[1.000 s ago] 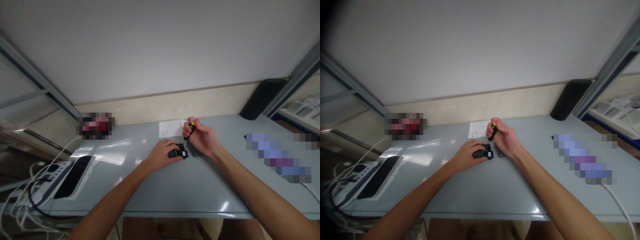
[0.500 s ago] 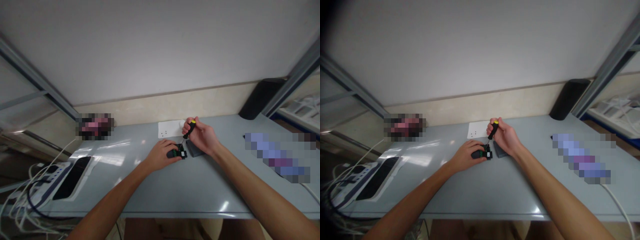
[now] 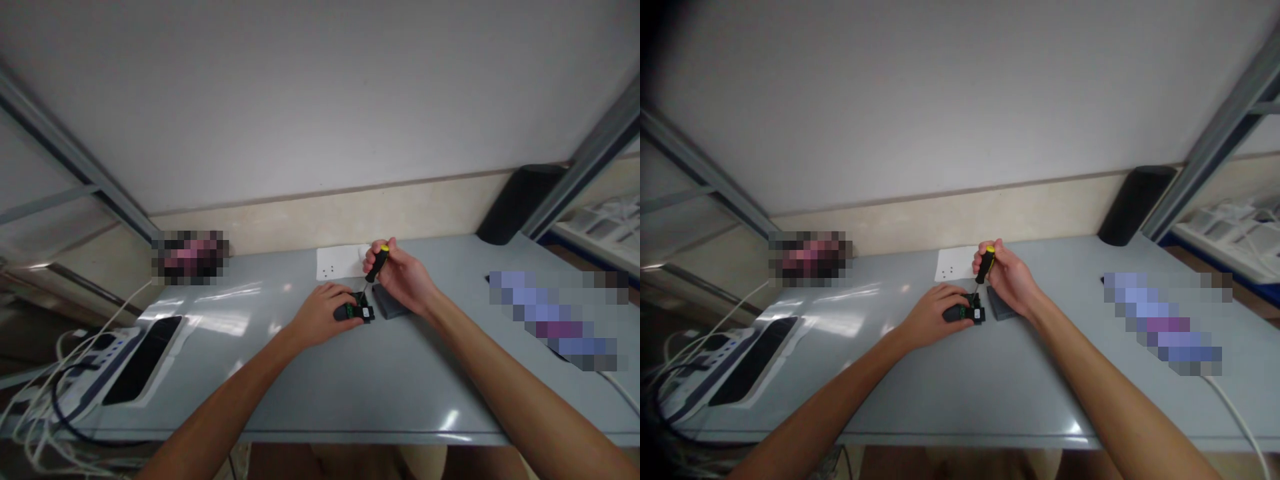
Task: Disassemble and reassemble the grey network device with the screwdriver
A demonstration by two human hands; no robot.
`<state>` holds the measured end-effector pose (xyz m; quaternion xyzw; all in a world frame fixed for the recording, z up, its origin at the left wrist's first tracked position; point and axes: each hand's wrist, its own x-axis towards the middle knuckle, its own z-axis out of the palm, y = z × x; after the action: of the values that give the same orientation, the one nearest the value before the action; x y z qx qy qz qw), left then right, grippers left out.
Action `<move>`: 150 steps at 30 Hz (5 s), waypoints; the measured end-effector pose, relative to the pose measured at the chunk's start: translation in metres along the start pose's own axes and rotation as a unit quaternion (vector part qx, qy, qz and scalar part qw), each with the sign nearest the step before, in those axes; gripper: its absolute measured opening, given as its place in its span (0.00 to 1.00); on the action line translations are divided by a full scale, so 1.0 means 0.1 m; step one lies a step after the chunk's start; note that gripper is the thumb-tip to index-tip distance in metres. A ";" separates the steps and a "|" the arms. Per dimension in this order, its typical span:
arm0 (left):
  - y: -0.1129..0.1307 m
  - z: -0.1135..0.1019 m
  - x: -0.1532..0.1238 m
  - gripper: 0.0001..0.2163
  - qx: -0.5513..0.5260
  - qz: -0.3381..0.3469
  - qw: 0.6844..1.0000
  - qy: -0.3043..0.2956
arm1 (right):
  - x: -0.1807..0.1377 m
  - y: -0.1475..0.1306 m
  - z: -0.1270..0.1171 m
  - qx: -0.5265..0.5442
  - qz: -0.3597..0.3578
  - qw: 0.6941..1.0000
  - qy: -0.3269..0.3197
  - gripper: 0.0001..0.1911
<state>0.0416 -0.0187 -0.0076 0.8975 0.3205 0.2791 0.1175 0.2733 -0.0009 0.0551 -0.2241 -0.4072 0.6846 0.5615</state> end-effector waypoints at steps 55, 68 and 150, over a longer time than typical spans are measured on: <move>0.00 -0.02 0.01 0.14 0.006 0.006 1.000 -0.006 | -0.03 0.08 0.14 0.033 -0.041 0.999 -0.003 0.19; 0.00 -0.03 0.00 0.14 0.007 0.005 1.000 -0.008 | -0.04 0.09 0.12 -0.021 -0.071 0.997 0.002 0.16; 0.12 -0.06 0.02 0.21 0.017 -0.023 0.999 -0.024 | -0.14 0.14 0.29 0.002 -0.057 0.998 -0.008 0.17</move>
<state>0.0457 -0.0266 0.0024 0.8983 0.3427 0.2490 0.1164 0.2469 -0.0232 0.0584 -0.1937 -0.4222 0.6541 0.5969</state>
